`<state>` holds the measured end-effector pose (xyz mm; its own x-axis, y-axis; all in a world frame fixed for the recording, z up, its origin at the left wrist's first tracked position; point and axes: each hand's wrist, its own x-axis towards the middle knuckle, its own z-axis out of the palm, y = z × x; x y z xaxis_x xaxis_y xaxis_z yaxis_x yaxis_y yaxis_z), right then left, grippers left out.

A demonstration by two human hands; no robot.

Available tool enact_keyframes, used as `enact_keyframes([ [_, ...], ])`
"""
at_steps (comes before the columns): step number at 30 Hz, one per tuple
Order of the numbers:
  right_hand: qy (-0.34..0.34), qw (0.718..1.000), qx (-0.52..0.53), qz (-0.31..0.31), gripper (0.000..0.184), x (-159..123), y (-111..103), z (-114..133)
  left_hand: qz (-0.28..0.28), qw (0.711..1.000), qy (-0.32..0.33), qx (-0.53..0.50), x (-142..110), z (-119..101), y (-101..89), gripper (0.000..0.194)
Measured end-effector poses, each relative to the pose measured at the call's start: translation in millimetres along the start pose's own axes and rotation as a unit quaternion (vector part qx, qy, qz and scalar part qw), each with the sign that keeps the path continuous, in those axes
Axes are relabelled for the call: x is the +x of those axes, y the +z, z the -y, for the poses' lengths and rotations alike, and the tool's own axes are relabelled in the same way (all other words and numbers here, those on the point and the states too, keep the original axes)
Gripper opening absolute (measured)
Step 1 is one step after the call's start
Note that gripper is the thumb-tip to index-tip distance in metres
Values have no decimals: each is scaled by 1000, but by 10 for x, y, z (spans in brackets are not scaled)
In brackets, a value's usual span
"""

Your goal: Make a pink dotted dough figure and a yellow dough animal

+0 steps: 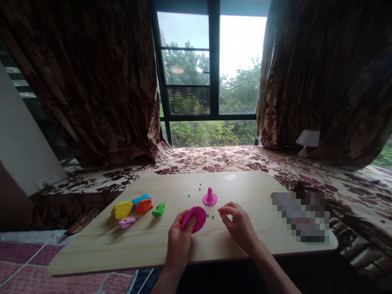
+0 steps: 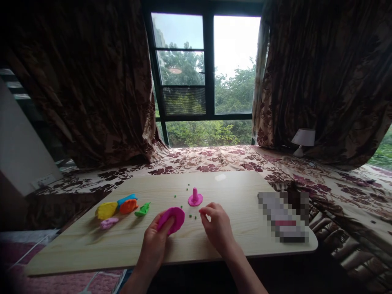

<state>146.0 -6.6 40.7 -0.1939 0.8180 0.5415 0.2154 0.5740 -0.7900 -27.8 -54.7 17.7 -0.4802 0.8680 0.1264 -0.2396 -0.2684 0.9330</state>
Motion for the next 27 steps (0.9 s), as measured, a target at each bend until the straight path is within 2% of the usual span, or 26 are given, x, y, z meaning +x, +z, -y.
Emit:
enact_keyframes([
  [4,0,997,27,76,17,-84,222,237,26,999,-31,-28,-63,-73,68,34],
  [6,12,994,52,92,17,-119,310,316,37,998,-37,-26,-109,-112,115,35],
  [8,11,997,48,59,15,-137,356,342,36,998,-40,-17,-162,-158,144,40],
  [11,-21,1000,-7,-19,16,-148,362,316,-5,998,-34,53,-265,-242,121,49],
  [13,-53,996,-51,-59,17,-158,349,295,-23,992,-30,117,-351,-289,76,45],
  [15,-88,988,-95,-86,19,-169,333,285,-16,990,-35,138,-444,-315,41,38],
  [19,-163,964,-177,-115,20,-173,275,286,28,992,-90,82,-592,-335,67,36],
  [23,-217,941,-213,-147,22,-176,205,319,73,986,-152,4,-655,-399,163,36],
  [25,-244,938,-215,-122,24,-223,202,376,73,977,-182,-90,-648,-445,197,33],
  [27,-263,939,-212,-69,27,-303,210,451,52,958,-202,-197,-610,-476,200,28],
])
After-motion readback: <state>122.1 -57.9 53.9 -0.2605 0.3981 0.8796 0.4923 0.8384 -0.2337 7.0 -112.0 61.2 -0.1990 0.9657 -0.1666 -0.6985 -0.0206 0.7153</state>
